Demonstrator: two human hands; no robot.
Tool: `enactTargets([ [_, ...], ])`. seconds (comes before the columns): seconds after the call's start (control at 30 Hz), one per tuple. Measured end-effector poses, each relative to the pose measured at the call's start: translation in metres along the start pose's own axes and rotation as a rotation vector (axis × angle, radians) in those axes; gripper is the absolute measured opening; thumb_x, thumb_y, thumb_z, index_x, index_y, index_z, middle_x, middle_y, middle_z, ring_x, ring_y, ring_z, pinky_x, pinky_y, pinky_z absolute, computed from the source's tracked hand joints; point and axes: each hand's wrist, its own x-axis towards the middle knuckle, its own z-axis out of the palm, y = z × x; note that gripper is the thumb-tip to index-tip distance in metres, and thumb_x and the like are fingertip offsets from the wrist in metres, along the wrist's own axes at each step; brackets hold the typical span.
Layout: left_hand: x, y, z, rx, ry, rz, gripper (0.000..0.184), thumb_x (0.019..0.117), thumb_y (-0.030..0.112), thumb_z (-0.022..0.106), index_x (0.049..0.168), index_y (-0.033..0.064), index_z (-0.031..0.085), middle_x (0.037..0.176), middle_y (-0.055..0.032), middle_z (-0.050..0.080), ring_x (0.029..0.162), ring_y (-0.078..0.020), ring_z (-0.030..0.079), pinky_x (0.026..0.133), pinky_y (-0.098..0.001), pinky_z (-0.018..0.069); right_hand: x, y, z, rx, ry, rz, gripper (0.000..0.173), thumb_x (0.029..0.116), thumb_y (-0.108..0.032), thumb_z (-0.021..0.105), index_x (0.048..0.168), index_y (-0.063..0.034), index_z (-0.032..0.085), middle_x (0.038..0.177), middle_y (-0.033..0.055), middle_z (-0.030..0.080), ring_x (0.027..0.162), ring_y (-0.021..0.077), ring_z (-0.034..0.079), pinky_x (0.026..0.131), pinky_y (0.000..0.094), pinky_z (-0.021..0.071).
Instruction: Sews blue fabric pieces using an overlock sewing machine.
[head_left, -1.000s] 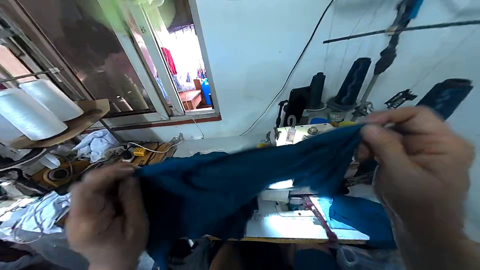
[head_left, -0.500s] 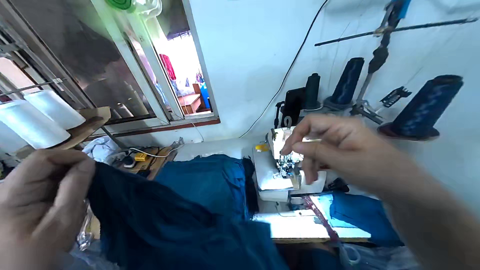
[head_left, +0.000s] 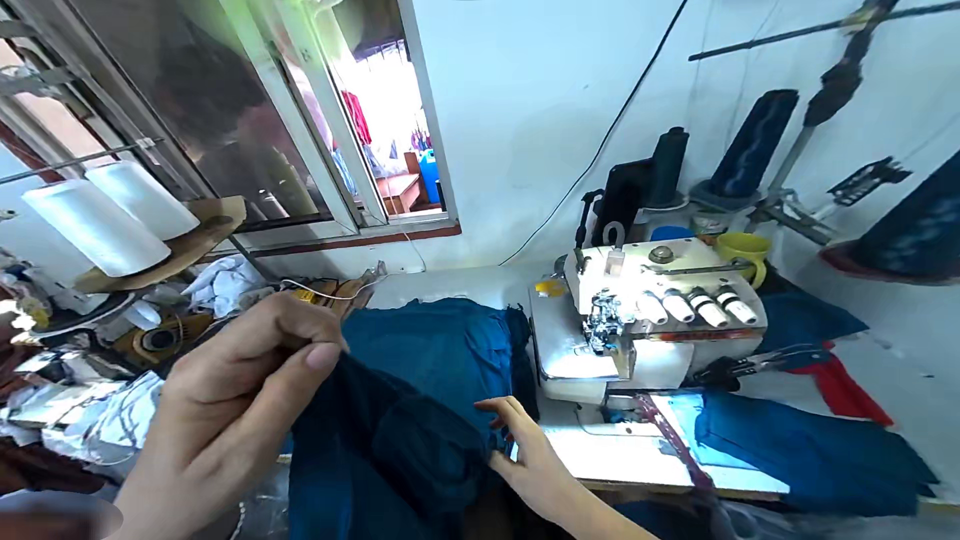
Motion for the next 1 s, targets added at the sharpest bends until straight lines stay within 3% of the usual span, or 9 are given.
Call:
enactTargets([
  [0.13,-0.011,-0.008,-0.017,0.008,0.076,-0.051,0.011,0.1030,0.033,0.056,0.104,0.0240,0.063,0.088,0.0144,0.063,0.076,0.0015,0.060,0.068,-0.0156,0.0515,-0.012,0.015,0.012,0.036,0.063,-0.148,0.026,0.0994,-0.016,0.058,0.112,0.0035,0.070,0.107,0.0162,0.071,0.102,0.0219,0.067,0.093,0.0365,0.0525],
  [0.27,-0.022,-0.016,-0.039,-0.066,0.214,-0.120,0.012,0.1028,0.020,0.053,0.103,0.0147,0.064,0.088,0.0072,0.065,0.076,-0.0053,0.063,0.069,-0.0204,0.0537,-0.013,0.004,-0.008,0.164,-0.022,-0.116,0.024,0.1023,-0.017,0.057,0.115,0.0028,0.064,0.101,0.0094,0.068,0.090,0.0090,0.065,0.082,0.0251,0.0546],
  [0.5,-0.026,-0.010,-0.043,-0.073,0.284,-0.166,0.018,0.1032,0.015,0.045,0.100,0.0167,0.062,0.086,0.0082,0.064,0.073,-0.0039,0.062,0.068,-0.0182,0.0534,-0.011,-0.019,-0.028,0.296,-0.222,-0.245,0.020,0.1009,-0.009,0.058,0.113,0.0034,0.068,0.090,0.0026,0.068,0.078,-0.0012,0.059,0.073,0.0169,0.0499],
  [0.63,-0.056,-0.061,-0.088,-0.067,0.183,-0.213,0.018,0.1056,0.022,0.047,0.106,0.0194,0.065,0.098,0.0079,0.065,0.085,-0.0058,0.063,0.078,-0.0236,0.0539,0.005,-0.062,-0.081,0.453,-0.221,-0.239,0.012,0.0986,-0.023,0.064,0.106,-0.0215,0.074,0.089,-0.0153,0.070,0.078,-0.0088,0.062,0.071,0.0128,0.0520],
  [0.7,-0.048,-0.073,-0.080,0.168,0.106,-0.428,0.018,0.1041,0.018,0.047,0.099,0.0142,0.063,0.090,0.0060,0.065,0.077,-0.0024,0.061,0.070,-0.0226,0.0537,0.034,-0.082,-0.096,0.288,-0.100,-0.106,0.012,0.0967,-0.016,0.062,0.102,-0.0159,0.073,0.084,-0.0062,0.068,0.069,0.0004,0.061,0.063,0.0198,0.0521],
  [0.8,-0.030,-0.106,-0.080,0.392,0.178,-0.695,0.024,0.1076,0.017,0.049,0.109,-0.0038,0.060,0.081,-0.0087,0.057,0.060,-0.0113,0.048,0.057,-0.0344,0.0461,0.103,-0.105,-0.105,-0.166,0.069,-0.043,0.020,0.1013,-0.007,0.059,0.115,0.0041,0.069,0.105,0.0192,0.070,0.096,0.0277,0.067,0.087,0.0489,0.0526],
  [0.83,-0.027,-0.111,-0.093,0.361,0.282,-0.685,0.026,0.1080,0.021,0.048,0.114,-0.0024,0.058,0.086,-0.0072,0.058,0.064,-0.0103,0.051,0.062,-0.0349,0.0493,0.121,-0.115,-0.109,-0.179,0.146,-0.082,0.021,0.1026,-0.007,0.057,0.117,0.0051,0.066,0.104,0.0200,0.069,0.094,0.0279,0.066,0.086,0.0493,0.0528],
  [0.9,-0.029,-0.118,-0.125,0.224,0.457,-0.565,0.020,0.1091,0.028,0.046,0.119,0.0141,0.056,0.093,0.0101,0.066,0.074,-0.0006,0.068,0.074,-0.0250,0.0611,0.138,-0.144,-0.117,-0.075,0.278,-0.240,0.020,0.1045,-0.008,0.051,0.117,0.0029,0.063,0.094,0.0118,0.068,0.076,0.0162,0.066,0.070,0.0370,0.0570],
  [1.0,-0.052,-0.110,-0.153,0.185,0.590,-0.425,0.024,0.1105,0.022,0.036,0.117,0.0136,0.058,0.102,0.0069,0.072,0.092,-0.0092,0.073,0.089,-0.0312,0.0609,0.129,-0.182,-0.123,0.092,0.263,-0.538,0.013,0.1040,-0.004,0.049,0.112,0.0001,0.059,0.092,0.0036,0.067,0.076,0.0071,0.069,0.070,0.0262,0.0616],
])
